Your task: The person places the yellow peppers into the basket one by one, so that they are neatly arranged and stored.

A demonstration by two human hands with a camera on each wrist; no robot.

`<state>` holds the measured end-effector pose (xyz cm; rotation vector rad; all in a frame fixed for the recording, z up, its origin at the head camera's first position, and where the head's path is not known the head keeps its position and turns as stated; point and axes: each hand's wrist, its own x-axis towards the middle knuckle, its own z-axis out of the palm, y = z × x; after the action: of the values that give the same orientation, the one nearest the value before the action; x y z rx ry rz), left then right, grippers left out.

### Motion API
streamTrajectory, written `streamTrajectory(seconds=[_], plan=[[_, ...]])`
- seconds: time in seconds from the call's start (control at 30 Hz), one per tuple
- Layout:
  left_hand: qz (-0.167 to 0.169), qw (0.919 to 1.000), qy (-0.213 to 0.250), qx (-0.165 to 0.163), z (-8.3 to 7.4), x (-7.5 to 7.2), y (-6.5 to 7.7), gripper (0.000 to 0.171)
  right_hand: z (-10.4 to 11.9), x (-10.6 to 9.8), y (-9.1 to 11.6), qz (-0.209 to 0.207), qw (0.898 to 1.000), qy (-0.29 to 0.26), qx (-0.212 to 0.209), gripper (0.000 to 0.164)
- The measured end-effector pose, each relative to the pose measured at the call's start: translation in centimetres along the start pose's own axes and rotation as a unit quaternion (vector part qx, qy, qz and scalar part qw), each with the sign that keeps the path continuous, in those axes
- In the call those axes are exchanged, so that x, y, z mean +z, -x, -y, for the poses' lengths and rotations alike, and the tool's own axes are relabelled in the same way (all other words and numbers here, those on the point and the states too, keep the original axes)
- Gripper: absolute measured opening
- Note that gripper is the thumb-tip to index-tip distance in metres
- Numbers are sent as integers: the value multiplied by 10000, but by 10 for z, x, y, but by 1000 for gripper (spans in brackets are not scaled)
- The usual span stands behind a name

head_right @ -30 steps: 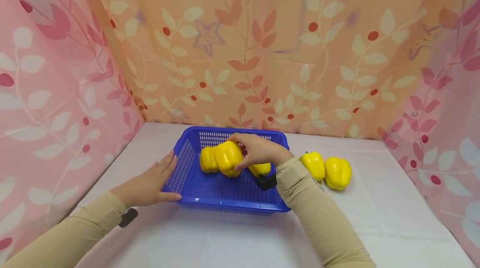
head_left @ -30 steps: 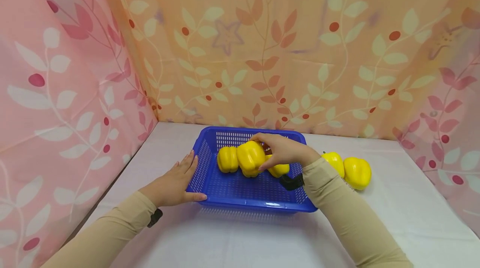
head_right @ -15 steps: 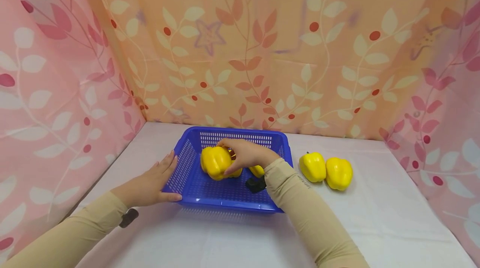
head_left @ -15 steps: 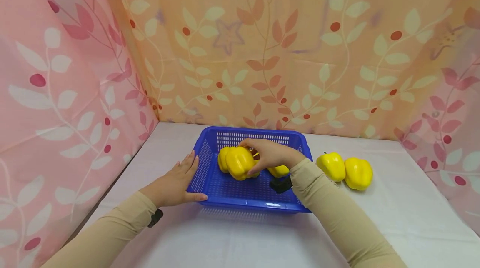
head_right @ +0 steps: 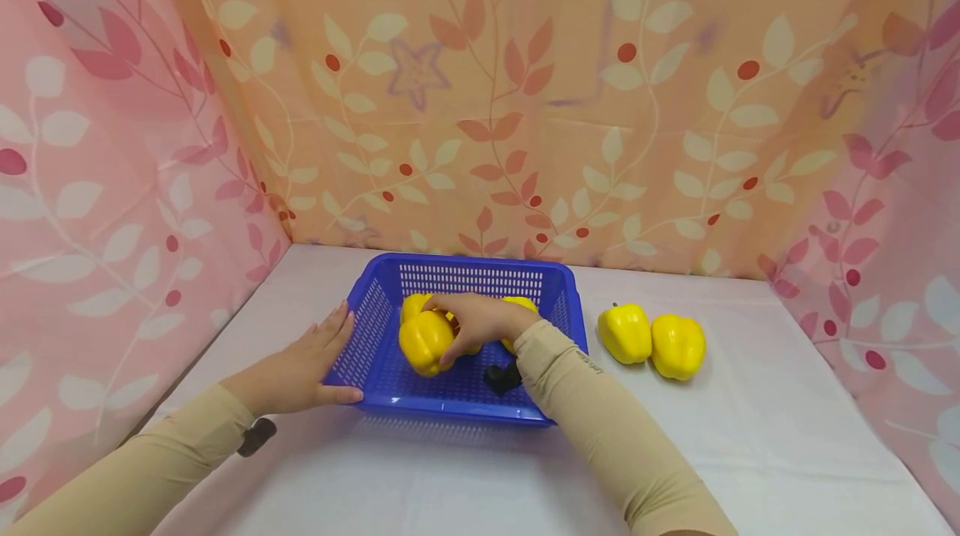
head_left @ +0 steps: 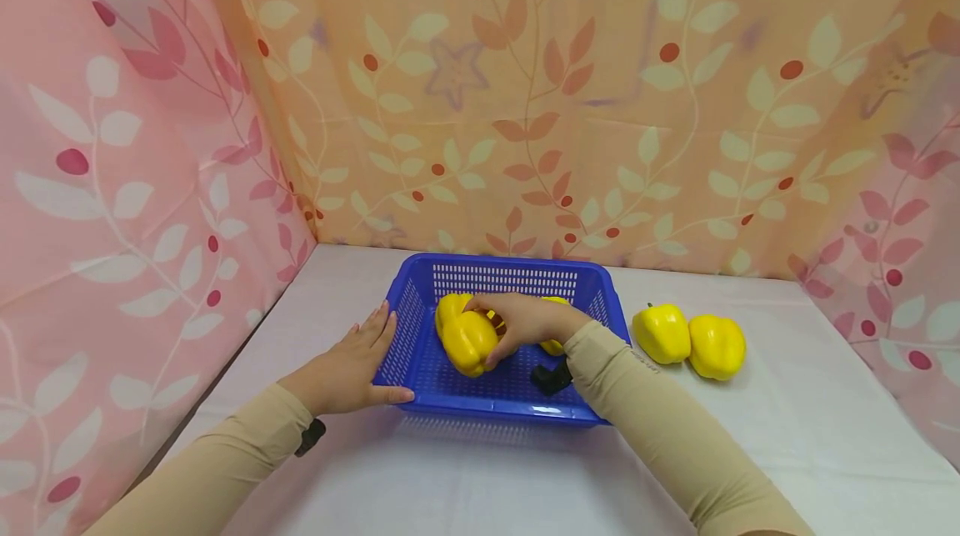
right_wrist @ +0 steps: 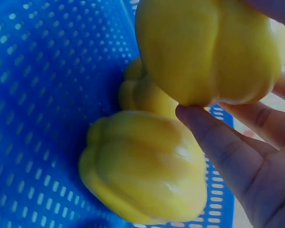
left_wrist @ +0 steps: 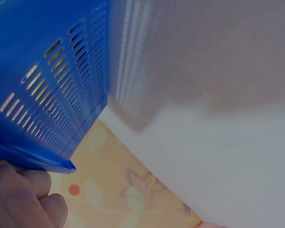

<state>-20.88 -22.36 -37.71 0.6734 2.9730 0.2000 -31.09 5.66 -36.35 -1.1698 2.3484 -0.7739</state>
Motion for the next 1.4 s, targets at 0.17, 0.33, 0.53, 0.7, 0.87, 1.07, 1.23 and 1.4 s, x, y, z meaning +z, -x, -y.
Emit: streamTrajectory(seconds=[0.17, 0.33, 0.53, 0.7, 0.87, 1.07, 1.23, 1.4], plan=[[-10, 10000, -1, 29, 1, 1, -1, 116, -2, 3, -2, 45, 10000, -19, 52, 71], [-13, 10000, -13, 28, 0, 0, -1, 116, -2, 5, -4, 158, 9999, 53, 41, 71], [22, 10000, 13, -19, -2, -3, 0, 116, -2, 10, -7, 336, 9993, 141, 94, 68], [-6, 10000, 2, 29, -3, -4, 1, 115, -1, 13, -8, 517, 9982, 262, 163, 68], [-1, 10000, -26, 22, 0, -1, -1, 115, 0, 14, -8, 583, 9978, 262, 148, 66], [2, 10000, -14, 22, 2, 2, -2, 116, -1, 16, -11, 679, 9969, 329, 208, 65], [12, 10000, 33, 15, 1, 1, -2, 116, -1, 18, -14, 737, 9958, 515, 188, 66], [32, 10000, 3, -11, 1, 2, -2, 116, 0, 21, -18, 742, 9950, 637, 203, 66]])
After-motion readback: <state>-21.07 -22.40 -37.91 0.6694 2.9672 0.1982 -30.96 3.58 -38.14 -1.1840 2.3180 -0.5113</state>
